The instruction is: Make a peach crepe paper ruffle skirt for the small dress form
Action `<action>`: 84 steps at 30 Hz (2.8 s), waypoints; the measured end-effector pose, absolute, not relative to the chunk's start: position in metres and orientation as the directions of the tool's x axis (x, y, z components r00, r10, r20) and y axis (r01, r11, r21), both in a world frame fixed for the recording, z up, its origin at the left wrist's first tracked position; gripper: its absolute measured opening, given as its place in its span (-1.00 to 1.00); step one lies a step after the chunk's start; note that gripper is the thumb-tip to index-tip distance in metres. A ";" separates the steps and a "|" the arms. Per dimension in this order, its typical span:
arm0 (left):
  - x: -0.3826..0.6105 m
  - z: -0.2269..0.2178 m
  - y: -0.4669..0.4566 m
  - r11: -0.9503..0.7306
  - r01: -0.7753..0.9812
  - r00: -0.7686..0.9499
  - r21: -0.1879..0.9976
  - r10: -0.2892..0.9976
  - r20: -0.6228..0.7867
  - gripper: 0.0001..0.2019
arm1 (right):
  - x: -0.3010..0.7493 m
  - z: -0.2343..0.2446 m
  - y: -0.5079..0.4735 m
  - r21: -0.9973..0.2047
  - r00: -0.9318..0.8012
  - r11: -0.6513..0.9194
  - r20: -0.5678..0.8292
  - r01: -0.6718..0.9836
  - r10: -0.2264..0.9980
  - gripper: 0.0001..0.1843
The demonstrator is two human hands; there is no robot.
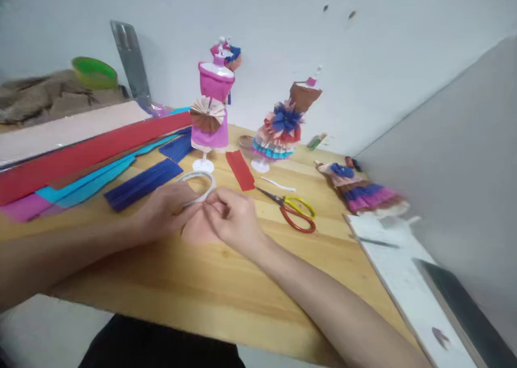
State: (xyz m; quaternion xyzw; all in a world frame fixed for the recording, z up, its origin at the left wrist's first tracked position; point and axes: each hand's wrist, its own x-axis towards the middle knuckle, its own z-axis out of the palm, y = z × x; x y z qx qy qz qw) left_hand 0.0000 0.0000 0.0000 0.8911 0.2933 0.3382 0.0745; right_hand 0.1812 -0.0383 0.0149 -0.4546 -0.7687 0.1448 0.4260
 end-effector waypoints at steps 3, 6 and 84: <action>0.000 0.000 0.001 -0.811 0.485 0.612 0.328 0.582 0.535 -0.72 | 0.182 0.013 -0.037 -0.618 -0.202 0.521 0.512 0.588 0.835 -0.91; 0.000 0.001 0.002 -0.813 0.481 0.629 0.329 0.581 0.517 -0.70 | 0.182 0.013 -0.036 -0.636 -0.190 0.492 0.484 0.594 0.854 -0.91; -0.012 0.042 0.005 -0.867 0.430 0.765 0.252 0.498 0.409 -0.59 | 0.179 0.021 -0.030 -0.766 -0.199 0.389 0.335 0.512 0.921 -0.93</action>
